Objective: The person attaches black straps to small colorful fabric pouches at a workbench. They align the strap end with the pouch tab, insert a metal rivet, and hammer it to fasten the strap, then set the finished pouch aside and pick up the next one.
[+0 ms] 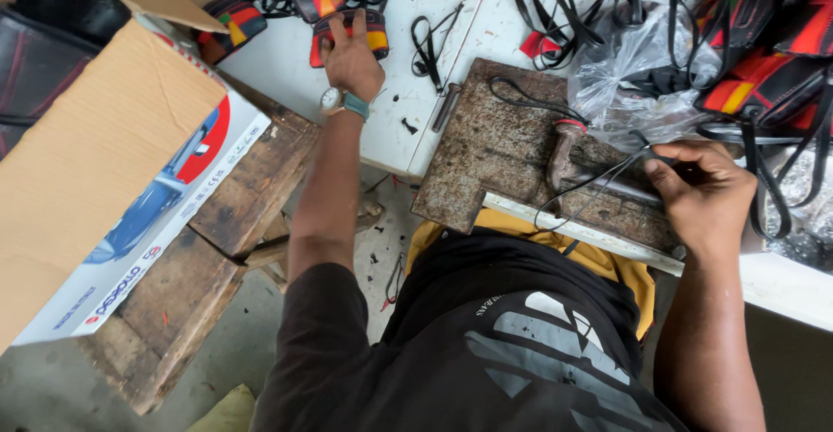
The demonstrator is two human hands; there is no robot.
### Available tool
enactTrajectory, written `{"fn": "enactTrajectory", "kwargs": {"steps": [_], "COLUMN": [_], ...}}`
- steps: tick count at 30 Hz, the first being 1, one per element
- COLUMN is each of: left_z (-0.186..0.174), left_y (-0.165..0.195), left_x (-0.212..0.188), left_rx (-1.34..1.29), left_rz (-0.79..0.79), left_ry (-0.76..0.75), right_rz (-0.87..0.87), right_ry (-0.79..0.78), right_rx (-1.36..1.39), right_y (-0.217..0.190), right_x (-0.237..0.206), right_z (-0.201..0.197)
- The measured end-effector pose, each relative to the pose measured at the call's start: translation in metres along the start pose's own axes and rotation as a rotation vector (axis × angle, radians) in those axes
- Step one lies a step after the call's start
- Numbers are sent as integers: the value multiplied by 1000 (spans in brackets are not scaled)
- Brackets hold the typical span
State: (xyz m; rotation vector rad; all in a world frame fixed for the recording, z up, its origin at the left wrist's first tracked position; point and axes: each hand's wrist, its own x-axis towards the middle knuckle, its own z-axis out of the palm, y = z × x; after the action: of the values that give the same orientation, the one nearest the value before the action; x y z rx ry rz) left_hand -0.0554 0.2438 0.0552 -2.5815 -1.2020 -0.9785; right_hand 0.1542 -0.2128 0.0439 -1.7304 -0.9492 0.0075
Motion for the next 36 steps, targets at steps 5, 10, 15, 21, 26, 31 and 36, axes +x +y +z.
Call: {"fn": "enactTrajectory", "kwargs": {"steps": [5,10,15,21,26,31,36], "left_z": [11,-16,-56,-91,-100,-107,-96], "left_y": [-12,-15,44,161,213,217,249], "left_x": [2,8,-32,-88,-105,-108,-104], "left_rx": [85,-200,-773,-656,-709,-1250,-2225], "left_rz": [129,-92,210,853,1089,550,-245], "left_ry": [-212,16,103,143,59,-195,-679], "right_rz": [100,10,-138,175,245,223,219], "right_ry": [-28,-37,8,76,43,72,16], "right_rx": [-90,-331,-455,665,1108,1149,1142], "right_y": [-12,-23,-32,-59,-70,-66,-60], "right_x": [1,4,1,-6,-2,-10,-15], "right_z": [4,10,12,13,12,1,3]}}
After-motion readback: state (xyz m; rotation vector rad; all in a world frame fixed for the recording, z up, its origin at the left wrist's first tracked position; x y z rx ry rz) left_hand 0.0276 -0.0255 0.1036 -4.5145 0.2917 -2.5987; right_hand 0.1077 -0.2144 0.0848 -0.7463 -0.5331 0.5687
